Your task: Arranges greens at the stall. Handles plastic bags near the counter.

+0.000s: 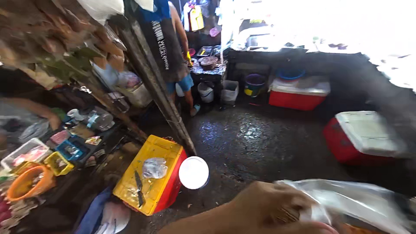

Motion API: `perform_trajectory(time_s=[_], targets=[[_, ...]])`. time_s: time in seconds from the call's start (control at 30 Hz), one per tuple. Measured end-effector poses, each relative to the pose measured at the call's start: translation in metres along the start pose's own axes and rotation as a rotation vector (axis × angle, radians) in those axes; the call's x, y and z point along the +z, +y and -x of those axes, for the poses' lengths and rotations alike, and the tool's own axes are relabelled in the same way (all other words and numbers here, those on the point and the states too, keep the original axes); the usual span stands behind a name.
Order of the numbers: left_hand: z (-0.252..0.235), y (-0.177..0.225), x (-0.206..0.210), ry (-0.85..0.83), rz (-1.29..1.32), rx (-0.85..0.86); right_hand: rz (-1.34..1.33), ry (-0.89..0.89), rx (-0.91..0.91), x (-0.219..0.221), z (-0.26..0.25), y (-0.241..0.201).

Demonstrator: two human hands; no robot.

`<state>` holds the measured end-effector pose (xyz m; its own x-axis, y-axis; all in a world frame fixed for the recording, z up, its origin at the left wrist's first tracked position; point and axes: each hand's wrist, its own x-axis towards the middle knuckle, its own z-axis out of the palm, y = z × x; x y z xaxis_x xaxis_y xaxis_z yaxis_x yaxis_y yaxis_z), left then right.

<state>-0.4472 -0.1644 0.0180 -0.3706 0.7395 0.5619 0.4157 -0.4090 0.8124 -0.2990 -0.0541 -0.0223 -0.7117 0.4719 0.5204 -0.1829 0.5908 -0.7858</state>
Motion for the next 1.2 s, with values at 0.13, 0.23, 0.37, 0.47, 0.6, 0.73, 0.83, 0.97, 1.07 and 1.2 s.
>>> perform_trajectory(time_s=[0.13, 0.23, 0.37, 0.47, 0.6, 0.73, 0.83, 0.97, 1.07, 1.2], targets=[[0.039, -0.081, -0.072, 0.204, -0.284, -0.281, -0.225, -0.548, 0.178, 0.07, -0.051, 0.061], [0.056, -0.14, -0.085, 0.03, -0.086, -0.39, -0.379, -0.54, 0.252, 0.097, -0.091, 0.1], [0.031, -0.219, -0.098, 0.079, 0.339, -0.524, -0.145, -0.18, 0.261, 0.117, -0.173, 0.169], [-0.008, -0.286, -0.123, 0.441, 0.6, -0.735, 0.096, -0.205, 0.274, 0.136, -0.247, 0.239], [-0.08, -0.381, -0.152, 0.908, 0.983, -0.703, 0.253, -0.355, 0.326, 0.187, -0.349, 0.341], [-0.148, -0.427, -0.193, 1.152, 0.889, -0.944, 0.258, -0.444, 0.31, 0.239, -0.46, 0.395], [-0.175, -0.442, -0.24, 1.33, 0.755, -0.993, 0.205, -0.576, 0.284, 0.281, -0.532, 0.409], [-0.188, -0.455, -0.304, 1.548, 0.647, -0.945, 0.225, -0.744, 0.125, 0.361, -0.595, 0.41], [-0.193, -0.474, -0.362, 1.658, 0.672, -0.867, 0.322, -0.906, 0.003, 0.434, -0.631, 0.413], [-0.183, -0.504, -0.455, 1.676, 0.667, -0.761, 0.14, -1.039, -0.245, 0.541, -0.656, 0.406]])
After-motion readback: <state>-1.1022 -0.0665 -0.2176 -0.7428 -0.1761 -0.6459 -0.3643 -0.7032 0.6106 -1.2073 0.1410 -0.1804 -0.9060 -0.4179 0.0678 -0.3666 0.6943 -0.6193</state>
